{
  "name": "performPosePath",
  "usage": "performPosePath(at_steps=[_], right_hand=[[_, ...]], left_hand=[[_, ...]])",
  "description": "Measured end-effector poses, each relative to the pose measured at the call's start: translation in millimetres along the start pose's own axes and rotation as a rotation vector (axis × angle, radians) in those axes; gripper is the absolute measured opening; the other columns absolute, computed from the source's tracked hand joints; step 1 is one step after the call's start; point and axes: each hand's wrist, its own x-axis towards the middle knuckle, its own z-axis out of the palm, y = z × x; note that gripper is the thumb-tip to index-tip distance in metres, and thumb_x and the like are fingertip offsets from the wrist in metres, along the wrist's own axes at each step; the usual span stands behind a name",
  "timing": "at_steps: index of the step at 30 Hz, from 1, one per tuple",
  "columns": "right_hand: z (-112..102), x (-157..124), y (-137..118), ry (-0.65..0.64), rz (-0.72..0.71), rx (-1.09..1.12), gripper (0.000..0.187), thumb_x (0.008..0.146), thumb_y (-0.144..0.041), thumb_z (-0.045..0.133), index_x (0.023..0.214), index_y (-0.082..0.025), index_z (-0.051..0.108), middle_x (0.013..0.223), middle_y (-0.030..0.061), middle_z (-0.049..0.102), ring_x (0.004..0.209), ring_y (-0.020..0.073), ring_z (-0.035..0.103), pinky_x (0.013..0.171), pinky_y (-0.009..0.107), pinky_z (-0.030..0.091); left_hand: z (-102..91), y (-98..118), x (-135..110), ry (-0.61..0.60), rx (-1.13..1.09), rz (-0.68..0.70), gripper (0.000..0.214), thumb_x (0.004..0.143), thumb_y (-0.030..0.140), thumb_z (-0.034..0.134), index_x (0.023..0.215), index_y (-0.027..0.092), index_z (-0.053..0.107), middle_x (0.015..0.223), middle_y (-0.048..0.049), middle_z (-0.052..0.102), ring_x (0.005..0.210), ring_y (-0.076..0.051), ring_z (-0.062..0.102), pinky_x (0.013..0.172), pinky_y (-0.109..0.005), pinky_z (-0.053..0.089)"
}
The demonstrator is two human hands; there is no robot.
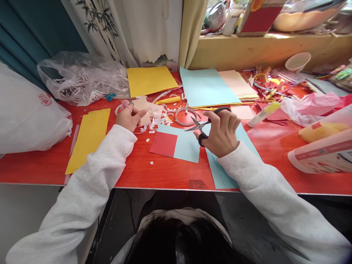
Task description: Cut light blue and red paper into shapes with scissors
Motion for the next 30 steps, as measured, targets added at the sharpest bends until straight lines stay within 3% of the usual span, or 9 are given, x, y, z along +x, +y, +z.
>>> performPosePath(at_steps=[4, 8, 14, 20, 24, 30], right_hand=[[1.2, 0.1, 0.5, 0.023, -0.011, -0.013, 0.051, 0.072, -0.034, 0.057, 0.115, -0.017, 0.036, 0.096, 0.0101, 0.037, 0.089, 0.0252, 0.035, 0.076, 0.037, 0.028], [2.2, -0.5, 0.5, 0.016, -0.005, -0.019, 0.052, 0.072, -0.035, 0.057, 0.116, -0.018, 0.035, 0.097, 0.0103, 0.037, 0.09, 0.0254, 0.035, 0.076, 0.037, 0.028], [1.7, -0.4, 0.5, 0.009, 0.001, -0.021, 0.053, 0.072, -0.035, 0.056, 0.117, -0.018, 0.035, 0.096, 0.0105, 0.039, 0.091, 0.0263, 0.036, 0.075, 0.036, 0.028], [1.4, 0.1, 0.0, 0.0, 0.01, -0.009, 0.05, 0.072, -0.032, 0.055, 0.117, -0.018, 0.036, 0.095, 0.0104, 0.04, 0.09, 0.0261, 0.036, 0.075, 0.037, 0.027], [0.9, -0.3, -0.5, -0.018, 0.02, -0.011, 0.05, 0.072, -0.032, 0.055, 0.116, -0.017, 0.037, 0.095, 0.0111, 0.04, 0.09, 0.0267, 0.037, 0.075, 0.038, 0.028], [-0.3, -0.6, -1.1, -0.069, 0.047, 0.005, 0.051, 0.071, -0.031, 0.055, 0.118, -0.017, 0.039, 0.097, 0.0127, 0.04, 0.092, 0.0286, 0.036, 0.076, 0.04, 0.028]], left_hand=[[-0.2, -1.0, -0.6, -0.005, 0.059, 0.0, 0.033, 0.065, 0.038, 0.066, 0.052, 0.018, 0.043, 0.039, 0.0057, 0.05, 0.036, -0.006, 0.044, 0.047, -0.02, 0.038], [1.6, -7.1, 1.8, -0.103, -0.079, 0.016, 0.017, 0.072, 0.028, 0.058, 0.061, 0.017, 0.051, 0.048, 0.0033, 0.054, 0.039, -0.007, 0.048, 0.044, -0.019, 0.039], [-2.0, -7.4, 4.2, -0.044, -0.158, 0.068, 0.016, 0.073, 0.029, 0.055, 0.064, 0.015, 0.053, 0.053, 0.0033, 0.051, 0.036, -0.004, 0.039, 0.036, -0.017, 0.033], [-1.7, -9.3, 4.6, -0.125, -0.111, 0.03, 0.019, 0.072, 0.029, 0.056, 0.078, 0.014, 0.065, 0.055, 0.0015, 0.054, 0.045, -0.005, 0.046, 0.044, -0.017, 0.041], [-1.6, -7.3, 2.9, -0.13, -0.012, 0.024, 0.02, 0.07, 0.034, 0.06, 0.073, 0.016, 0.064, 0.047, 0.0038, 0.05, 0.044, -0.006, 0.047, 0.046, -0.016, 0.039], [-4.2, -2.8, 1.2, -0.119, -0.066, -0.022, 0.025, 0.073, 0.042, 0.055, 0.063, 0.019, 0.052, 0.047, 0.0055, 0.049, 0.033, -0.005, 0.04, 0.036, -0.018, 0.031]])
